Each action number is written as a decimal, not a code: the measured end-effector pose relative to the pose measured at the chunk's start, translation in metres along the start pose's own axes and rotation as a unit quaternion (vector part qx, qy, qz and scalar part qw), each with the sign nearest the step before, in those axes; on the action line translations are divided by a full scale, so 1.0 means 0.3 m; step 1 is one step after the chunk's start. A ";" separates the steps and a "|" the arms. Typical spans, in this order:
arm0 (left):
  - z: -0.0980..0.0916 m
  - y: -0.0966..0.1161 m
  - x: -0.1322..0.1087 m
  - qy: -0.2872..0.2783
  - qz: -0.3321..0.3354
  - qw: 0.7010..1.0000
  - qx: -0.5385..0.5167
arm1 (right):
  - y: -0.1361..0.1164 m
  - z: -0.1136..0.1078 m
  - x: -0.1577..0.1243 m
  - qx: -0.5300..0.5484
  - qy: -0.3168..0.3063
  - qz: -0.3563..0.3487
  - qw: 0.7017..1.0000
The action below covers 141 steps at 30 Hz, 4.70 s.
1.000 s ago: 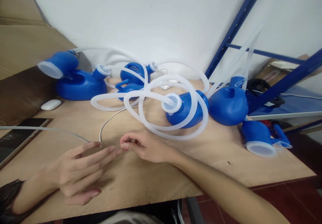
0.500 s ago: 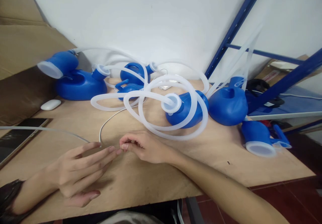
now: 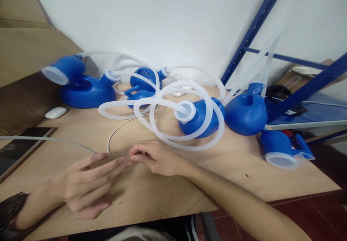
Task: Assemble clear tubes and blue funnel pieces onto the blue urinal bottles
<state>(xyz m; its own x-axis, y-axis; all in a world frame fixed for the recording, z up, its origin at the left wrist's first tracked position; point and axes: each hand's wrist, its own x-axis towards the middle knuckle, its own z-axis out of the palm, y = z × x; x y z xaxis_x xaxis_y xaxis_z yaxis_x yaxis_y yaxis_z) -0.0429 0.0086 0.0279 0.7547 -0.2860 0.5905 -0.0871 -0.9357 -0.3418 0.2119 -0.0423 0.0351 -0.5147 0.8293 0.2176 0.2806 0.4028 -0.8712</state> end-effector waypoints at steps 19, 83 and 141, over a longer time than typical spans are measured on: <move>-0.012 -0.010 0.026 -0.073 0.021 0.997 -0.031 | -0.007 0.004 0.002 0.180 0.046 0.079 0.979; -0.004 -0.017 0.037 -0.138 -0.029 0.989 -0.050 | 0.000 -0.033 0.025 0.703 0.133 0.052 0.697; -0.002 -0.026 0.029 -0.139 -0.078 0.986 -0.044 | 0.013 -0.029 0.025 0.646 0.138 0.045 0.749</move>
<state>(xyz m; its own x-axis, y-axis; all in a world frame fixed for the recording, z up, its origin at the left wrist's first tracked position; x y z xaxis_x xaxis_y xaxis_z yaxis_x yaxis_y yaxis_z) -0.0361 0.0133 0.0362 0.9113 -0.0819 0.4036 -0.0039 -0.9817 -0.1904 0.2164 -0.0310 0.0371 -0.3045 0.9507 0.0593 -0.8058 -0.2239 -0.5482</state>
